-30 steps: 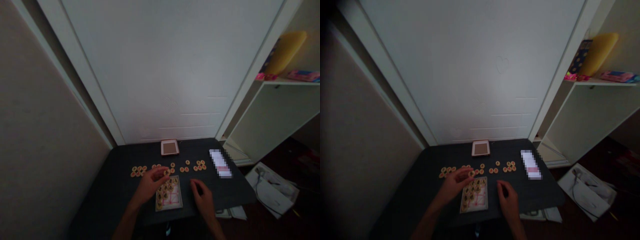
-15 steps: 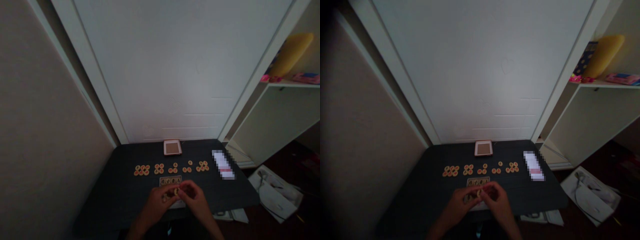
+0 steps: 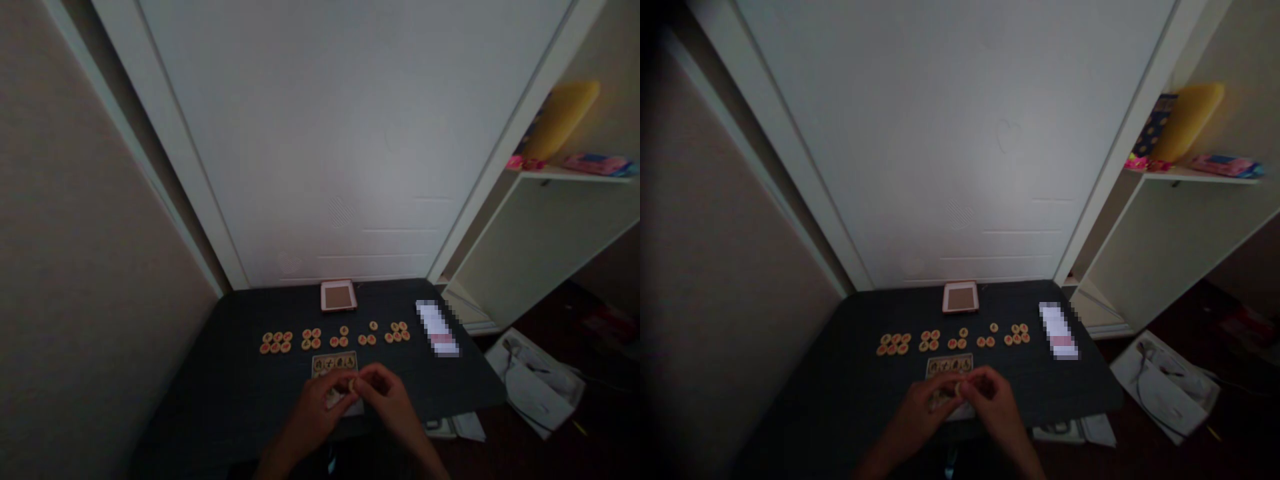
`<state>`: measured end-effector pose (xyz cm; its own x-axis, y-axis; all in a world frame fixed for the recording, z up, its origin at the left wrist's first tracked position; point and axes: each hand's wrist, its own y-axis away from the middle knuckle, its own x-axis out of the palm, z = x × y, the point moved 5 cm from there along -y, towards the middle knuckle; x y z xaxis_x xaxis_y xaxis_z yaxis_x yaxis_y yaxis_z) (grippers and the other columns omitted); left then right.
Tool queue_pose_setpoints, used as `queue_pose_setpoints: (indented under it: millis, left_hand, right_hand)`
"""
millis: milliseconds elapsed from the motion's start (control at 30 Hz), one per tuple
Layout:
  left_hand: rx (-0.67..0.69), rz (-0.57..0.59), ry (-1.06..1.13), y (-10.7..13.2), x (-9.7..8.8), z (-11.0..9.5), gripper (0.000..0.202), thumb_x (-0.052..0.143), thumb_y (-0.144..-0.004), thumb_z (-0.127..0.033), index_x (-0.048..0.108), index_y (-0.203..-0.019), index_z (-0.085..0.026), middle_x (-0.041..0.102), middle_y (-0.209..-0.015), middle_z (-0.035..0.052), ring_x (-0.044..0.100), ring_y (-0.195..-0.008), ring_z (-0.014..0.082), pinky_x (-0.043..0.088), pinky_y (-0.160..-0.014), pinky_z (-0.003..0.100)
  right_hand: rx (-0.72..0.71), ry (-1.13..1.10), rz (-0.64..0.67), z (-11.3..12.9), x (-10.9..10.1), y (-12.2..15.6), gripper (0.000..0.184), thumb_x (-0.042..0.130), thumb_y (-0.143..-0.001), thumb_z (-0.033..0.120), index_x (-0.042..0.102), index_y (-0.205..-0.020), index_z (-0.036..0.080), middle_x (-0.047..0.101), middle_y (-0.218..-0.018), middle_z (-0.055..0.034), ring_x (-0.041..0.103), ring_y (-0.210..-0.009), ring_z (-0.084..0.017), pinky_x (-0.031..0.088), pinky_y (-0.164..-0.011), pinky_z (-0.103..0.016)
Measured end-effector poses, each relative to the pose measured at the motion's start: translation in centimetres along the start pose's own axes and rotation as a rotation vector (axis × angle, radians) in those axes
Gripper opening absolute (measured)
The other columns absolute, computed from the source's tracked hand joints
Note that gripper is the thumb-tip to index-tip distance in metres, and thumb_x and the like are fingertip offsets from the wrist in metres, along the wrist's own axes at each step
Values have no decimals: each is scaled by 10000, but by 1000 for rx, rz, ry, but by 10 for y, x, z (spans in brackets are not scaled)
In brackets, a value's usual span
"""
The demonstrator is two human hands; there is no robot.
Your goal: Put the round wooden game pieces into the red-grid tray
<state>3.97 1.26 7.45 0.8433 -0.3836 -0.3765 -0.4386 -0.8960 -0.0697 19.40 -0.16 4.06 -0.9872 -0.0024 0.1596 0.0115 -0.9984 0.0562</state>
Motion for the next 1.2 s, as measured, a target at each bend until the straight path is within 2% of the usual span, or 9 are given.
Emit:
queue_pose_setpoints:
  millis: [167, 333, 467, 567, 700, 800, 900, 1100, 1200]
  left_hand:
    - [-75, -21, 183, 0, 3, 6, 319, 648, -906, -382, 705, -1196, -263, 765, -1127, 55, 726, -964, 220, 563, -847, 303]
    - [-119, -58, 379, 0, 4, 20, 307, 659, -896, -406, 741, -1116, -208, 758, -1155, 98, 731, -1002, 248, 573, -892, 333]
    - [-152, -119, 363, -1, 3, 26, 298, 665, -884, -421, 765, -1050, -194, 776, -1103, 97, 739, -974, 255, 584, -869, 329]
    - [-158, -155, 314, -2, 4, 25, 316, 641, -892, -431, 767, -1066, -199, 774, -1115, 93, 739, -971, 258, 589, -864, 338]
    - [-146, -166, 285, 0, 3, 22, 331, 603, -914, -432, 757, -1125, -229, 754, -1183, 74, 705, -1082, 267, 540, -989, 388]
    - [-146, -101, 323, 1, 5, 21, 360, 614, -913, -417, 716, -1214, -247, 713, -1268, 69, 656, -1181, 274, 507, -1043, 410]
    - [-147, -48, 367, 3, 7, 22, 400, 636, -905, -398, 675, -1271, -241, 677, -1322, 87, 645, -1201, 277, 527, -1020, 404]
    - [-118, -105, 285, 3, 11, 24, 332, 640, -907, -371, 672, -1214, -246, 717, -1254, 90, 689, -1131, 263, 572, -931, 357]
    - [-83, -111, 211, 3, 14, 21, 289, 629, -912, -366, 672, -1175, -254, 750, -1183, 78, 711, -1088, 254, 564, -942, 357]
  right_hand:
    - [-21, 67, -2, -3, 0, 1, 333, 756, -801, 513, 700, -908, 202, 719, -835, -35, 663, -804, -210, 510, -737, -296]
    - [-49, 63, 8, -13, 4, 2, 328, 736, -826, 499, 691, -955, 201, 729, -897, -59, 680, -851, -238, 527, -773, -329]
    - [-99, 195, -37, -10, 8, 7, 298, 700, -862, 478, 698, -990, 209, 724, -880, -53, 672, -817, -226, 521, -757, -319]
    - [-181, 336, -83, 0, 12, 11, 268, 688, -878, 440, 703, -1032, 221, 703, -860, -36, 646, -782, -203, 509, -738, -297]
    - [-270, 386, -110, 7, 12, 12, 248, 664, -893, 415, 706, -1056, 232, 693, -911, -35, 631, -804, -194, 503, -758, -284]
    - [-243, 353, -120, 3, 8, 11, 262, 654, -898, 427, 705, -1069, 235, 699, -930, -37, 632, -805, -194, 503, -750, -277]
    - [-198, 319, -114, -1, 3, 9, 278, 665, -889, 445, 711, -1062, 233, 710, -914, -36, 639, -808, -201, 505, -749, -283]
    - [-129, 269, -71, -5, 0, 2, 317, 690, -866, 481, 720, -1028, 210, 732, -897, -54, 657, -818, -216, 514, -762, -305]
    - [-92, 232, -93, -9, -2, -1, 350, 739, -816, 506, 721, -972, 194, 734, -839, -52, 667, -776, -217, 521, -723, -303]
